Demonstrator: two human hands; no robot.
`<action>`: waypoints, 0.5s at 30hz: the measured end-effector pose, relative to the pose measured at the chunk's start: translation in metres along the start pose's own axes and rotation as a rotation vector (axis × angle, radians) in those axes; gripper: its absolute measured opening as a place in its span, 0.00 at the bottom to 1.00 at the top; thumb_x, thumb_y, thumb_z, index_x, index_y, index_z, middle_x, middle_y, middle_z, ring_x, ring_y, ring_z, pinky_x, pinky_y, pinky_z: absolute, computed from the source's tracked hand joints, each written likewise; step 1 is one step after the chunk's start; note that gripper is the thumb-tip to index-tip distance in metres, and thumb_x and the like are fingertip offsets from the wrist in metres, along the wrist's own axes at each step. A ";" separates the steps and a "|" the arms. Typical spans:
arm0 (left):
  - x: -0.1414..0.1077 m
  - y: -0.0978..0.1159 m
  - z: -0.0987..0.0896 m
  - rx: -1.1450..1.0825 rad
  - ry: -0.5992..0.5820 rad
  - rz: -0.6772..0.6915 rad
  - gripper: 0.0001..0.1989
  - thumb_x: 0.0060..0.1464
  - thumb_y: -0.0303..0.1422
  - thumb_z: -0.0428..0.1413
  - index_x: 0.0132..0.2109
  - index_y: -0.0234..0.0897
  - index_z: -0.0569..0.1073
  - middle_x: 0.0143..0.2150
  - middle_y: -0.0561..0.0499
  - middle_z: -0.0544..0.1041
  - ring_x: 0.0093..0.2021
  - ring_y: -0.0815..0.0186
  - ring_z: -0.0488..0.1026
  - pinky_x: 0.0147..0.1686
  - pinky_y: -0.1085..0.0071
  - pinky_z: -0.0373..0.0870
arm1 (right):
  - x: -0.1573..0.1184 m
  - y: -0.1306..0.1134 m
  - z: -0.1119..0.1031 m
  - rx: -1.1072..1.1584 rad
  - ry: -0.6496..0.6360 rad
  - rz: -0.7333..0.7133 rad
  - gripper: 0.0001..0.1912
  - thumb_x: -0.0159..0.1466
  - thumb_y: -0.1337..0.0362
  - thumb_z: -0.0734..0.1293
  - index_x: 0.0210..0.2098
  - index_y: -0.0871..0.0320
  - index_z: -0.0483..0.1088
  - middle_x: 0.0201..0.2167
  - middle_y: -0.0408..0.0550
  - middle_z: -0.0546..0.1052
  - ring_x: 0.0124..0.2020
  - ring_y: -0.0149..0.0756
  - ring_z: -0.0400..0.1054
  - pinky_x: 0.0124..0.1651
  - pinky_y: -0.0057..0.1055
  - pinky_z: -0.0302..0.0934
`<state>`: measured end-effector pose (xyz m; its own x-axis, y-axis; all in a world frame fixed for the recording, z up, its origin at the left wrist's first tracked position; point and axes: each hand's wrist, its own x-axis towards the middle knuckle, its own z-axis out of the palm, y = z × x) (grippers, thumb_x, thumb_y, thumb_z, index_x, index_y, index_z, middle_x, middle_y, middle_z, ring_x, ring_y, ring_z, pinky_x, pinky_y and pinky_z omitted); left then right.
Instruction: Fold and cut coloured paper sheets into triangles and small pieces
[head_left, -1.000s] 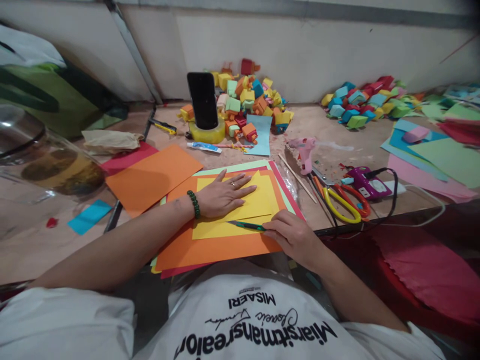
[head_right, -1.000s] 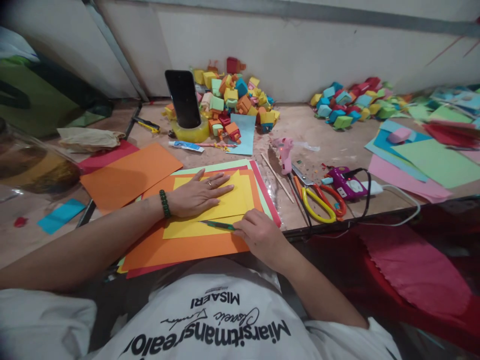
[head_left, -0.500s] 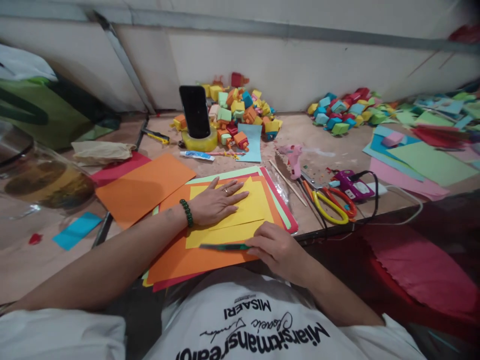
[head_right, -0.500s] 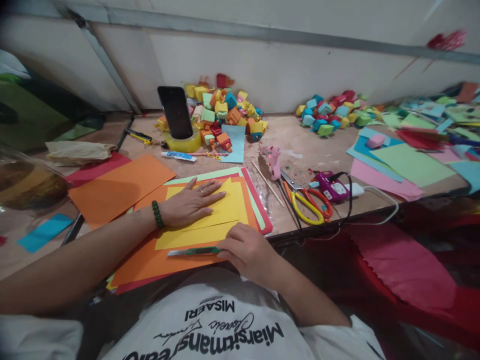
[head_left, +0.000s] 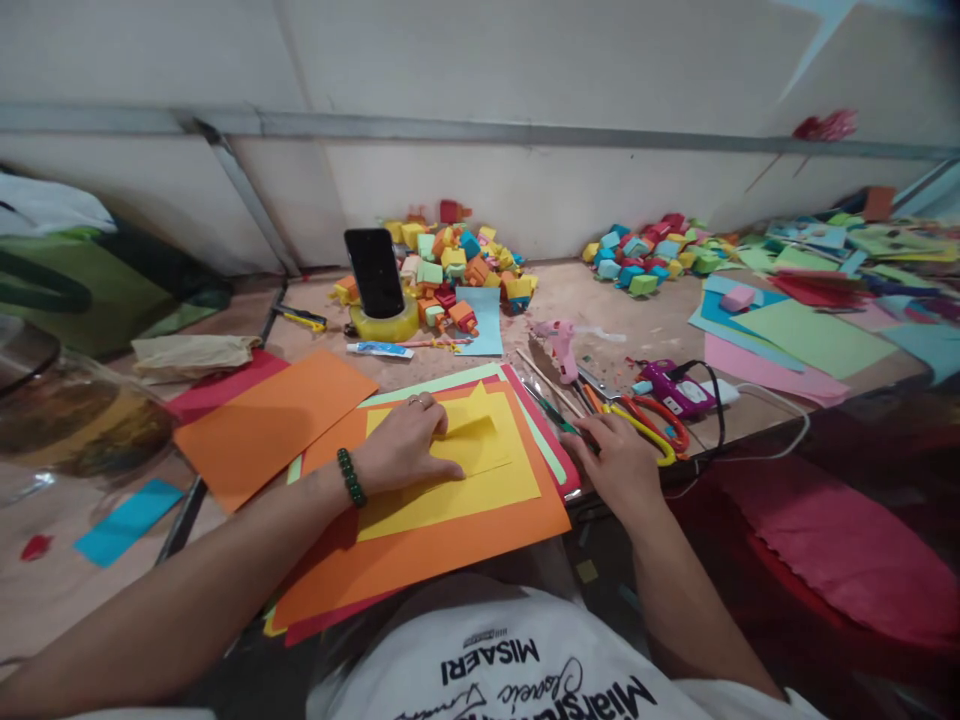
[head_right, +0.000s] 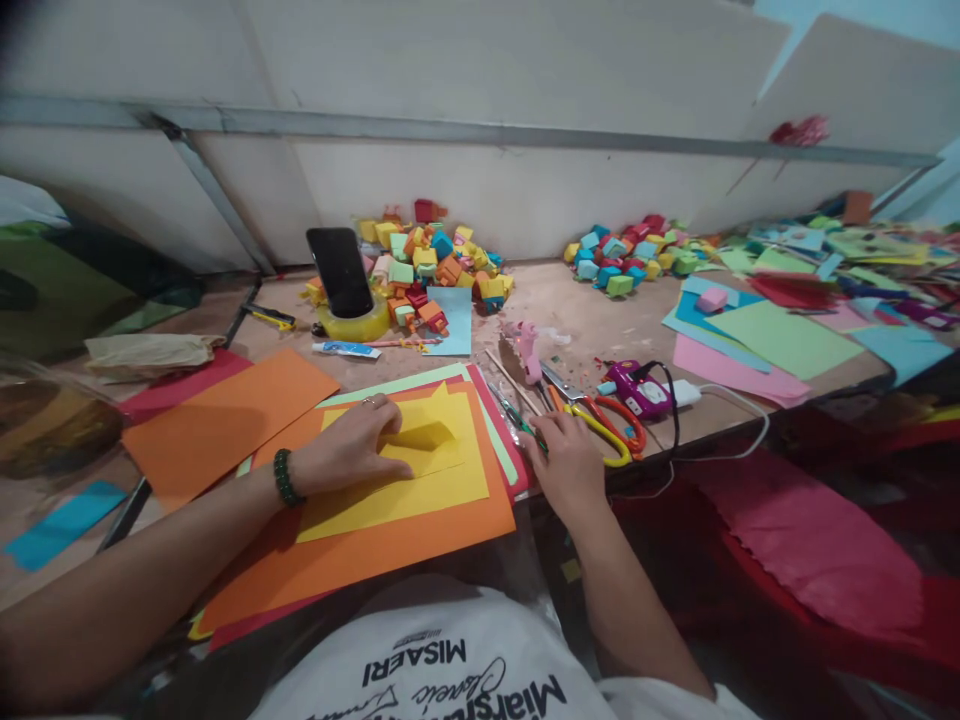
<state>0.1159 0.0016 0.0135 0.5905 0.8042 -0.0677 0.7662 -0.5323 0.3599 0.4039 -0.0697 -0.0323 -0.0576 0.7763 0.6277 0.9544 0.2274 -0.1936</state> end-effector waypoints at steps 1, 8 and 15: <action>0.000 0.000 0.000 -0.046 -0.002 -0.015 0.23 0.41 0.49 0.63 0.37 0.38 0.66 0.38 0.46 0.70 0.38 0.57 0.68 0.35 0.63 0.66 | 0.002 -0.005 -0.002 0.024 0.008 -0.015 0.10 0.67 0.59 0.62 0.37 0.55 0.75 0.33 0.52 0.77 0.36 0.43 0.70 0.35 0.38 0.66; 0.006 -0.014 -0.010 -0.419 0.108 -0.145 0.24 0.47 0.41 0.54 0.52 0.39 0.66 0.23 0.60 0.62 0.25 0.66 0.63 0.26 0.70 0.61 | 0.016 -0.046 -0.016 0.294 -0.170 -0.280 0.08 0.67 0.65 0.62 0.41 0.54 0.73 0.39 0.51 0.78 0.40 0.42 0.71 0.41 0.40 0.69; 0.017 -0.064 -0.016 -0.138 0.371 -0.399 0.30 0.52 0.41 0.54 0.60 0.33 0.62 0.34 0.49 0.73 0.38 0.56 0.72 0.34 0.65 0.66 | 0.015 -0.064 0.002 0.323 -0.386 -0.443 0.11 0.62 0.67 0.69 0.45 0.56 0.73 0.46 0.53 0.78 0.49 0.44 0.70 0.53 0.46 0.68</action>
<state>0.0726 0.0533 0.0040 0.1142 0.9885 0.0996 0.8569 -0.1487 0.4936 0.3418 -0.0711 -0.0118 -0.5818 0.7100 0.3968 0.6841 0.6910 -0.2336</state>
